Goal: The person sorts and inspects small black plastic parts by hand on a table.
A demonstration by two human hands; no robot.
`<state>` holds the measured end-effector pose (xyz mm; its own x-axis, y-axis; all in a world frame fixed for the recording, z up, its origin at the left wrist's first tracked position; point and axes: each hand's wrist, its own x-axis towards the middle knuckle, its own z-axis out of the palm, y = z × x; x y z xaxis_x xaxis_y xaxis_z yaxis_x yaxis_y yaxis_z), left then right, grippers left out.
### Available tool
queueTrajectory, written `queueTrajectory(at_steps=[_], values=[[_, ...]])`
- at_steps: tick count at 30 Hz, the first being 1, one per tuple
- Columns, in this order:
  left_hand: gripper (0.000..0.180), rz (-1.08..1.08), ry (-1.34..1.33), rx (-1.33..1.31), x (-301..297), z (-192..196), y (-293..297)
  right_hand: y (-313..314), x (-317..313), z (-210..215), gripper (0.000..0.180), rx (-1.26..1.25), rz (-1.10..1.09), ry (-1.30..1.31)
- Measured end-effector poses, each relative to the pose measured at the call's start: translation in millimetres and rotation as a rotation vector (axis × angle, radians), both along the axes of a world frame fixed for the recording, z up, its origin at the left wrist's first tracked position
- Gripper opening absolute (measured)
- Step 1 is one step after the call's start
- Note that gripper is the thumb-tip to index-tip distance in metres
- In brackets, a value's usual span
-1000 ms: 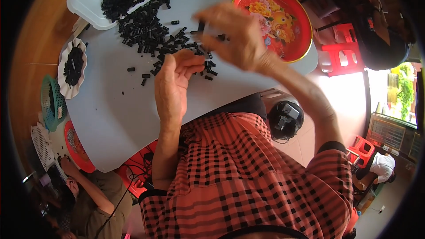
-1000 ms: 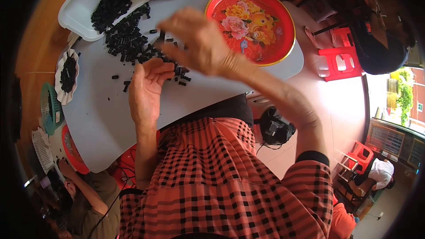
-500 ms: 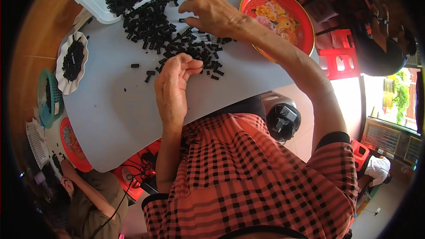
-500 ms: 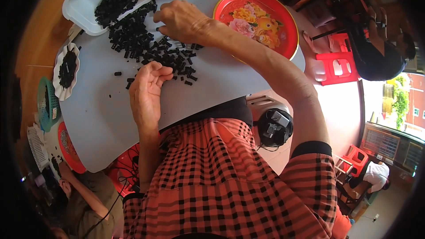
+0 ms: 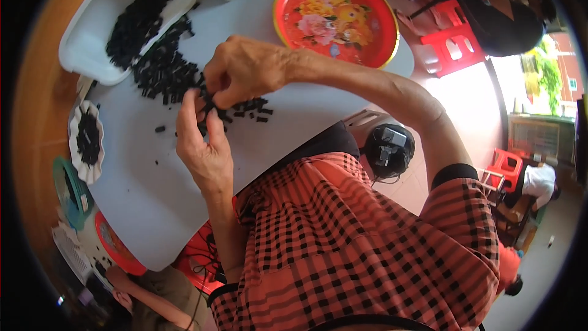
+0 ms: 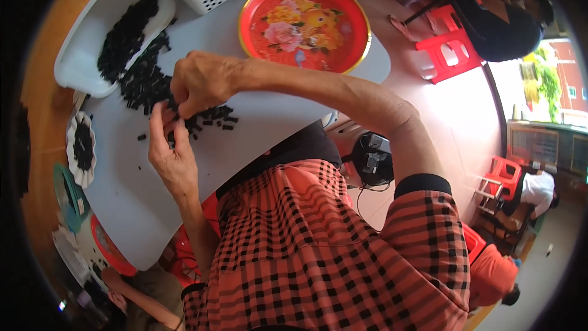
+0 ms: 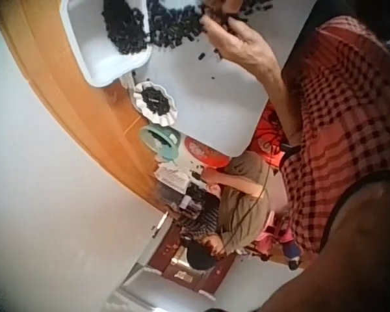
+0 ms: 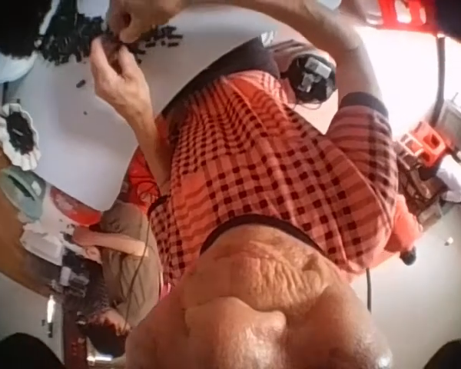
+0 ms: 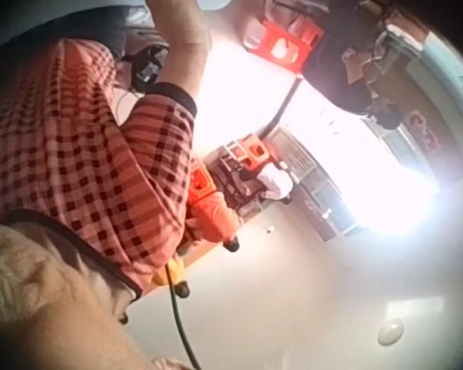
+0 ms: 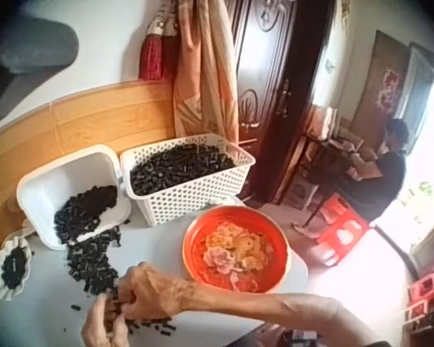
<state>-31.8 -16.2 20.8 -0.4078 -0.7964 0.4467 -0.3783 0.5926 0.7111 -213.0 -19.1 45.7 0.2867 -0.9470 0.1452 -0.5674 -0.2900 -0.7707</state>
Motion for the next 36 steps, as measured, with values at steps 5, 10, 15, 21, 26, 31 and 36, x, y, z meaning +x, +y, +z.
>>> queueTrajectory(at_steps=[5, 10, 15, 21, 26, 31, 36], values=[[0.022, -0.017, -0.065, -0.008, -6.3, -3.3, 7.1, 25.2, 2.4, 5.7, 0.022, 0.117, -0.114, -0.104], [0.021, -0.147, 0.161, 0.363, -9.3, 2.8, 10.2, 43.3, -33.5, 10.7, 0.014, -0.232, -0.339, -0.030], [0.023, -0.238, 0.394, 0.651, -8.3, -6.3, 16.6, 36.5, -108.0, -2.3, 0.014, -0.332, -0.415, 0.358], [0.022, -0.302, 0.471, 0.815, -19.9, -5.7, 22.1, 28.0, -117.1, -20.9, 0.008, -0.300, -0.283, 0.607], [0.023, -0.326, 0.516, 0.854, -23.1, -9.0, 19.4, 24.4, -117.8, -19.1, 0.010, -0.276, -0.357, 0.640], [0.023, -0.309, 0.582, 0.950, -18.5, -10.3, 16.5, 28.9, -85.9, -6.7, 0.011, -0.298, -0.436, 0.222], [0.024, -0.319, 0.612, 0.998, -18.1, -10.6, 16.4, 42.1, -17.8, 5.4, 0.010, 0.043, -0.329, -0.283]])
